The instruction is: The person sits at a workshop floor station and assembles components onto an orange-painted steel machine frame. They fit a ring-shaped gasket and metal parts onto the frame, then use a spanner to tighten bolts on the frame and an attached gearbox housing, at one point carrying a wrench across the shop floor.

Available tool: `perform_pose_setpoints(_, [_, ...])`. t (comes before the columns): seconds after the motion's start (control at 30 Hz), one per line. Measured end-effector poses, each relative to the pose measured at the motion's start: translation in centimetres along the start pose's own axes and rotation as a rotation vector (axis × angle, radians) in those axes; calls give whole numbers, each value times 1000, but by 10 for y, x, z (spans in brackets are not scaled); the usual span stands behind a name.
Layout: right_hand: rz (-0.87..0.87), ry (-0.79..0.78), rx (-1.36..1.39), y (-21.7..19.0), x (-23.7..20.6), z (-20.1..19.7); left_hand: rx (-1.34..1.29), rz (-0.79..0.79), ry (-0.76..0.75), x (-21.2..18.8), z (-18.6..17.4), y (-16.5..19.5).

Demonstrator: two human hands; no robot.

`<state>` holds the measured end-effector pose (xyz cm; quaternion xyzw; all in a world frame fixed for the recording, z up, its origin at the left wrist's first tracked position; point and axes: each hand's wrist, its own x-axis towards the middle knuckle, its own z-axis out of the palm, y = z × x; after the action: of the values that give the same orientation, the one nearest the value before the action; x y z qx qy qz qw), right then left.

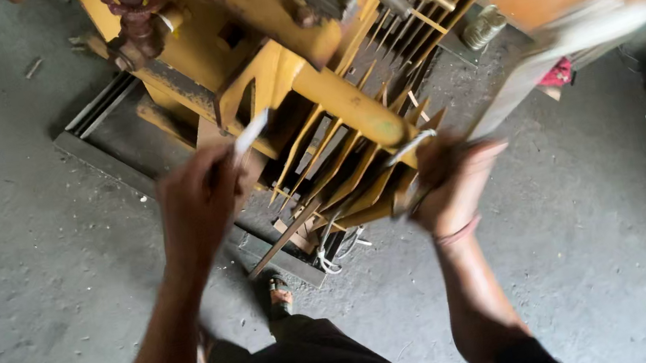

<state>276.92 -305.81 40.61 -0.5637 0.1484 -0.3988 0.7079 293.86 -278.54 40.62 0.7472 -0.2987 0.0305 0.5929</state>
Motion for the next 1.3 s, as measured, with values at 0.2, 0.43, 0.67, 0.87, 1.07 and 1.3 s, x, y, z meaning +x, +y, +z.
perform_pose_setpoints(0.2, [-581, -319, 36, -57, 131, 79, -418, -193, -115, 113, 33, 6])
perform_pose_setpoints(0.43, [-517, -444, 54, -38, 205, 172, -682, -531, -223, 160, 49, -12])
perform_pose_setpoints(0.67, [-585, -228, -126, -28, 212, 196, -576, -493, -289, 173, 54, -14])
perform_pose_setpoints(0.87, [-495, -162, -175, -12, 213, 212, -573, -471, -277, 178, 59, -15])
perform_pose_setpoints(1.07, [-278, -205, -244, 13, 222, 199, -640, -520, -279, 174, 61, -19])
perform_pose_setpoints(1.3, [-344, -53, -167, 16, 211, 173, -588, -473, -347, 175, 50, -19])
